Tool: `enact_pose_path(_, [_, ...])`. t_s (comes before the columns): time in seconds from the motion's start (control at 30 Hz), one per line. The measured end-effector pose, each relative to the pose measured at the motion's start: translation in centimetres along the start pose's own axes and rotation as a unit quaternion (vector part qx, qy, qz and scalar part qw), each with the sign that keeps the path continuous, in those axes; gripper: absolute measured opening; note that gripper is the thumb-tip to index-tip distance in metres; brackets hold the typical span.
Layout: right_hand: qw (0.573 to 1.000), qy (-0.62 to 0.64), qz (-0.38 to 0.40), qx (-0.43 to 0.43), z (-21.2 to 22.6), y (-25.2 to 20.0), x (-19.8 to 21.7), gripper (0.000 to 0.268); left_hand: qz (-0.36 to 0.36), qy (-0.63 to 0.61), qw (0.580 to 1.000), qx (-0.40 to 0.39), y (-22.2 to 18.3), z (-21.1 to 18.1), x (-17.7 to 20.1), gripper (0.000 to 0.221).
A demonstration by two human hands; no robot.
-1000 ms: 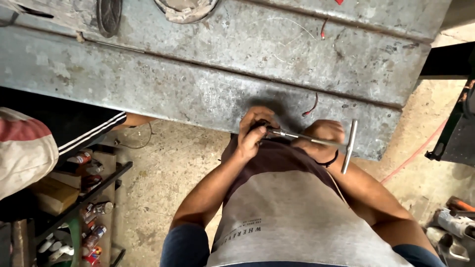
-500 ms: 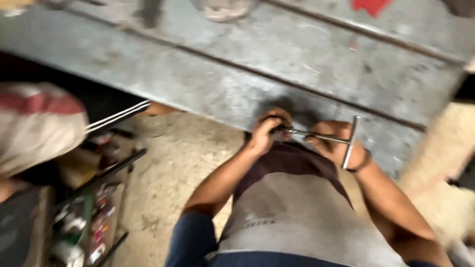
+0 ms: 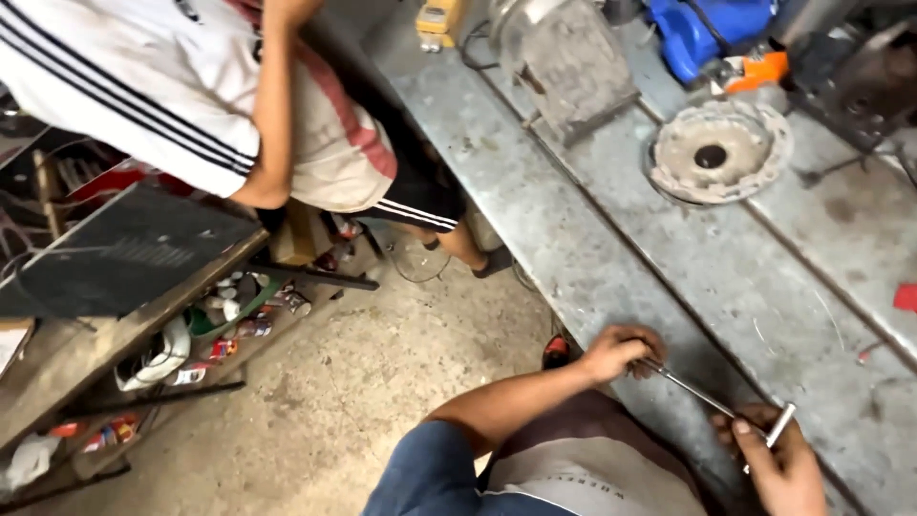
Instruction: Repairing a small electronic component using a T-handle tool on a workbench
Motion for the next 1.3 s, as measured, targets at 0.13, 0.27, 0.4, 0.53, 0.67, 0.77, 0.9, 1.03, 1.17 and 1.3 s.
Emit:
enact_pose_path(0.13, [0.998, 0.032, -0.02, 0.049, 1.9, -1.1, 0.2, 0.022, 0.02, 0.123, 0.992, -0.033, 0.4, -5.0, -2.4, 0.02])
enact_pose_path(0.27, [0.944, -0.238, -0.024, 0.228, 1.8, 0.2, 2.1, 0.014, -0.017, 0.087, 0.988, 0.129, 2.4, 1.9, -0.3, 0.03])
enact_pose_path(0.4, [0.749, -0.477, -0.027, 0.458, 4.6, -0.6, 3.3, 0.033, -0.033, 0.016, 0.97, 0.24, 2.0, 11.1, 2.4, 0.032])
enact_pose_path(0.53, [0.72, -0.446, -0.244, 0.473, 2.4, 0.6, 3.0, 0.034, -0.051, -0.075, 0.988, 0.126, 1.4, 4.6, -1.7, 0.026])
enact_pose_path(0.67, [0.882, 0.057, -0.365, 0.293, 1.1, 1.7, -1.0, 0.043, -0.065, -0.114, 0.991, -0.017, 0.7, 2.2, -5.6, 0.021])
enact_pose_path(0.77, [0.86, 0.272, -0.373, 0.217, 3.8, 2.8, -3.2, 0.043, -0.069, -0.149, 0.985, -0.059, 1.1, 4.0, -6.2, 0.019])
enact_pose_path(0.9, [0.847, 0.323, -0.335, 0.256, 5.1, 3.2, -3.0, 0.058, -0.062, -0.185, 0.978, -0.075, 0.7, 5.8, -6.6, 0.016])
enact_pose_path(1.03, [0.864, 0.348, -0.289, 0.22, 5.6, 3.0, -2.5, 0.041, -0.062, -0.218, 0.97, -0.09, 1.1, 5.2, -6.7, 0.019])
enact_pose_path(1.17, [0.864, 0.412, -0.189, 0.219, 5.1, 3.8, -3.4, 0.02, -0.091, -0.271, 0.958, -0.03, 1.0, 5.1, -7.0, 0.018])
enact_pose_path(1.3, [0.892, 0.283, -0.303, 0.183, 6.2, 2.8, -5.8, 0.008, -0.11, -0.245, 0.959, -0.093, 1.0, 2.6, -7.8, 0.019])
Point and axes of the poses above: each hand's wrist, its own y-axis towards the middle knuckle, its own x-axis out of the back of the hand, z = x × y, the point moved 1 cm from there along y, towards the middle knuckle, and after that the axes turned 9 degrees about -y, right-handed, at the moved point
